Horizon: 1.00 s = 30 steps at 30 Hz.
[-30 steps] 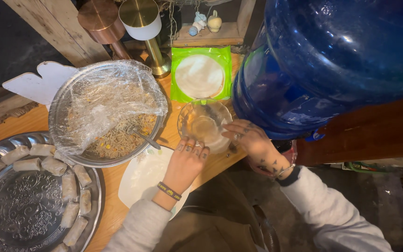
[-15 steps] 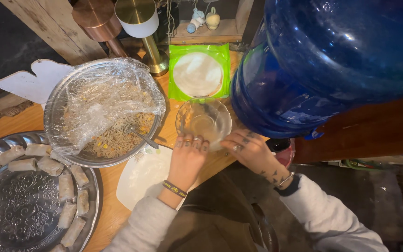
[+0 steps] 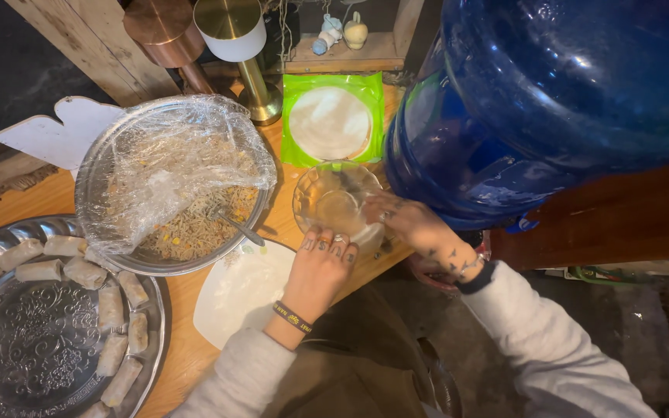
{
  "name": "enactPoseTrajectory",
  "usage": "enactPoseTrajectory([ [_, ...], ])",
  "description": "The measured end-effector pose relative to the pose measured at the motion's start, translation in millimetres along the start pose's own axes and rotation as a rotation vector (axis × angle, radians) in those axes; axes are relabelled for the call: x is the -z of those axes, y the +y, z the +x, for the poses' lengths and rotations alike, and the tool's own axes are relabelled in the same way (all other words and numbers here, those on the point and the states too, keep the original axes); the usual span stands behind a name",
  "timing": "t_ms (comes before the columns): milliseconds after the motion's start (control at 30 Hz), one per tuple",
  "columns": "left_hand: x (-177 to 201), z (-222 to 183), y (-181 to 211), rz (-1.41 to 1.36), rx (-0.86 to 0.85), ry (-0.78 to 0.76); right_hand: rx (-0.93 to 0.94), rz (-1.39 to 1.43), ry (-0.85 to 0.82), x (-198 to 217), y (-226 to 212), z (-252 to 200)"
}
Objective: Assembling rolls by dipping wrappers in water, adding filling, and rolling them up.
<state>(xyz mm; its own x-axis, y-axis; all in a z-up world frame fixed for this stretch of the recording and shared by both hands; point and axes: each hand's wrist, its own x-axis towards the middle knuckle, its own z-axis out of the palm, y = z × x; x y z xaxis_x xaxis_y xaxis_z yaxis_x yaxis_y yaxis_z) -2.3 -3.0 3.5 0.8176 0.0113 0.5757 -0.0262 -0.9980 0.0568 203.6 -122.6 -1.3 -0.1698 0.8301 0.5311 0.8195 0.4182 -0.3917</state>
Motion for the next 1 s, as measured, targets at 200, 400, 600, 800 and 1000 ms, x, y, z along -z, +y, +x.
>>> enactPoseTrajectory([
  [200,-13.4,-1.6,1.5,-0.007,0.009,0.021,-0.024,0.018,-0.024,-1.8,-2.1,5.7],
  [400,-21.8,2.4,10.1,0.009,0.047,0.059,-0.035,-0.235,0.082,12.1,-62.2,21.2],
  [600,38.4,20.0,20.8,-0.003,0.295,0.097,-0.083,-0.383,0.227,13.1,-68.5,22.5],
  [800,88.2,16.1,10.4,-0.868,1.343,-0.25,-0.222,-0.457,0.383,-7.3,-93.8,19.5],
  [1000,43.5,-3.0,-3.3,-1.201,1.426,-0.109,-0.455,0.001,0.217,-13.6,-92.0,32.6],
])
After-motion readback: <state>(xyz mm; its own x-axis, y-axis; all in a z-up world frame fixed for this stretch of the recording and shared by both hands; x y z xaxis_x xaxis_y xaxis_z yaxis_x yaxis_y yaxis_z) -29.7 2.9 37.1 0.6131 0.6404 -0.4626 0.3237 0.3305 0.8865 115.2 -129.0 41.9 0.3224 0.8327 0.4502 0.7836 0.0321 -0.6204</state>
